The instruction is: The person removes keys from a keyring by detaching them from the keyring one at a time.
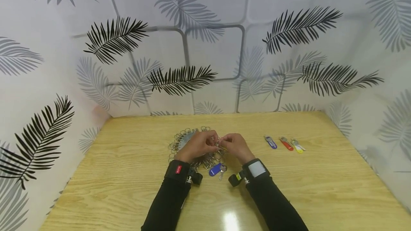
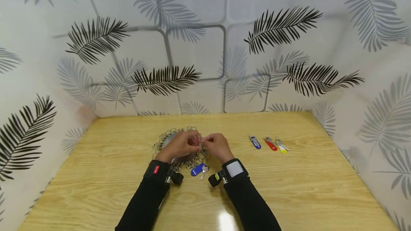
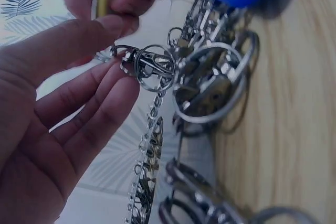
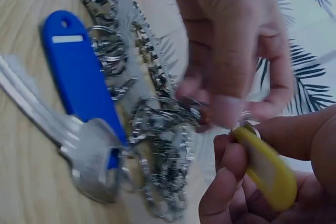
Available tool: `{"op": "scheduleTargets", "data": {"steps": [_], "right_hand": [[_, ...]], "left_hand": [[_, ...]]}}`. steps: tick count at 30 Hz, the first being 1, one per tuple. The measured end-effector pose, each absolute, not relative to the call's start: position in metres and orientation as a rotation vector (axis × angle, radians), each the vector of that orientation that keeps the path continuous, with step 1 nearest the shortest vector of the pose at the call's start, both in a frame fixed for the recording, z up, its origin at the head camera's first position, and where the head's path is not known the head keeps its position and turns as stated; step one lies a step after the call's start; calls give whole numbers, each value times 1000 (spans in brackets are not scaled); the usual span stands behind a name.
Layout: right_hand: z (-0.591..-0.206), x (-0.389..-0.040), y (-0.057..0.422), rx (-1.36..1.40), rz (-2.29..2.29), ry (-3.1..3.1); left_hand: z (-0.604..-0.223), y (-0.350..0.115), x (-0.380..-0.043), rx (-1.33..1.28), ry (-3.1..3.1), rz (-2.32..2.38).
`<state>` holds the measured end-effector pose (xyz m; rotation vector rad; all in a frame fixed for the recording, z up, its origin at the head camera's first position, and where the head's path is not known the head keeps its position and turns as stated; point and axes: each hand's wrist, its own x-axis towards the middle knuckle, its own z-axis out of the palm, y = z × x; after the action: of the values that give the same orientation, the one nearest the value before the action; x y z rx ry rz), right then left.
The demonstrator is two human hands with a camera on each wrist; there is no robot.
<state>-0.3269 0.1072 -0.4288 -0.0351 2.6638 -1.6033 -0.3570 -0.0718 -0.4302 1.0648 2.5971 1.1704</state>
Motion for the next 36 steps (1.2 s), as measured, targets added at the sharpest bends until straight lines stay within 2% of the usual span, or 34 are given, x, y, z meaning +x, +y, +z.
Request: {"op": "scheduleTargets", "data": {"steps": [10,21,36], "right_hand": [[-430,-329,117,-236,-1637,2654],[-425,-327,118,-394,-1590,2648],[-425,-324,118,-353,-1539,2638]], "left_hand": [[-425,-74,-355,869,2574,1197],[-425,-77,-357,917,2522,1149],[-426,-76,-356,924,2489,1137]]}}
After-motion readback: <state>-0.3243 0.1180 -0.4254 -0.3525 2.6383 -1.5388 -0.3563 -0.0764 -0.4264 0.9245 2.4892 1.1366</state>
